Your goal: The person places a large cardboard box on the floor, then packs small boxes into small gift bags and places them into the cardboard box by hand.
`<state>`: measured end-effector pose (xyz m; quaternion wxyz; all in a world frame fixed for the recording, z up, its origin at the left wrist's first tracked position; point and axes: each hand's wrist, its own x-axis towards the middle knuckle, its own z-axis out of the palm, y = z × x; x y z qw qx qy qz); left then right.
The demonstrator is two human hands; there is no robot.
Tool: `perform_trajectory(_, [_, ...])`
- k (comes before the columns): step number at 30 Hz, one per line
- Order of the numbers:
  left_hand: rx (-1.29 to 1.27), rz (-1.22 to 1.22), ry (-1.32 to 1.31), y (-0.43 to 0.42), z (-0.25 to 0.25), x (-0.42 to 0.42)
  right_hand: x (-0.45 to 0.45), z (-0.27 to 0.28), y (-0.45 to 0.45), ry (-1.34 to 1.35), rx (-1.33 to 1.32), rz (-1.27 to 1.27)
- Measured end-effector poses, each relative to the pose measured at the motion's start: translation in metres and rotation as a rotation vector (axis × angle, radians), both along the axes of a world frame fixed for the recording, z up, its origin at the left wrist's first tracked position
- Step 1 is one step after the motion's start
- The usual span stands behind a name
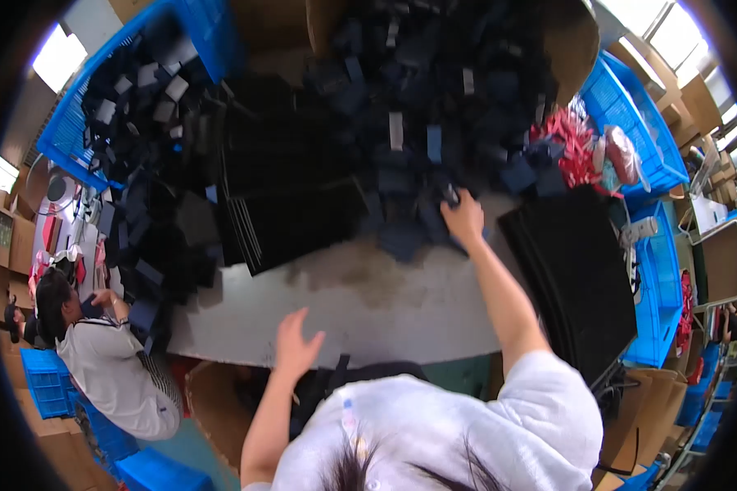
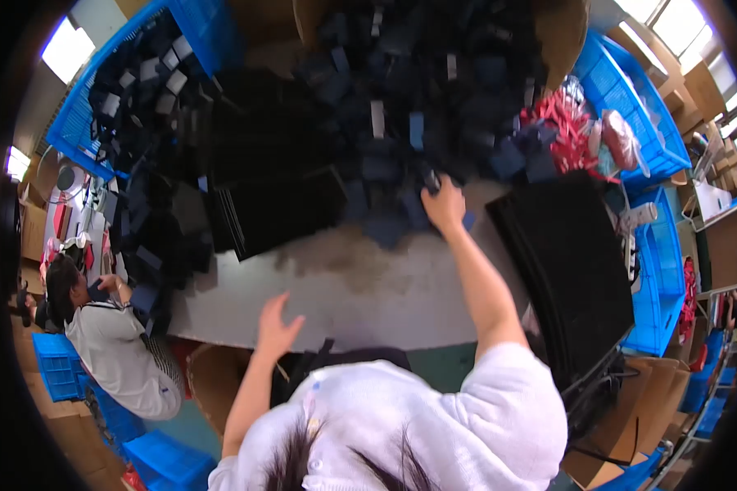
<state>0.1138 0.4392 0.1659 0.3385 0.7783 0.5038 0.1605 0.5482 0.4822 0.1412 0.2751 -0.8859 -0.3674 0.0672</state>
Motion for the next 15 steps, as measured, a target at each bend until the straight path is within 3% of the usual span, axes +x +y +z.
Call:
perform_trajectory(2, [0.023, -0.040, -0.154, 0.001, 0.007, 0.048, -0.041, 0.027, -0.024, -0.101, 0.043, 0.019])
perform_trajectory(4, [-0.032, -0.126, -0.272, 0.000, 0.022, 0.088, -0.097, 0.067, -0.045, 0.011, -0.032, 0.207])
perform_trajectory(7, [0.060, -0.098, -0.481, -0.002, 0.009, 0.124, -0.175, 0.088, -0.064, -0.014, 0.057, 0.506])
perform_trajectory(8, [0.130, -0.063, -0.576, 0.000, 0.000, 0.124, -0.194, 0.093, -0.066, -0.043, 0.097, 0.556])
perform_trajectory(9, [0.045, -0.006, -0.593, 0.005, -0.001, 0.112, -0.204, 0.098, -0.066, -0.025, 0.167, 0.638])
perform_trajectory(10, [-0.027, 0.053, -0.616, 0.012, -0.002, 0.099, -0.209, 0.096, -0.064, 0.200, 0.269, 0.694])
perform_trajectory(13, [-0.121, 0.051, -0.759, 0.016, 0.002, 0.055, -0.231, 0.102, -0.060, 0.334, 0.200, 0.821])
perform_trajectory(15, [-0.085, 0.154, -0.673, 0.017, 0.006, 0.032, -0.242, 0.087, -0.051, 0.498, 0.188, 0.872])
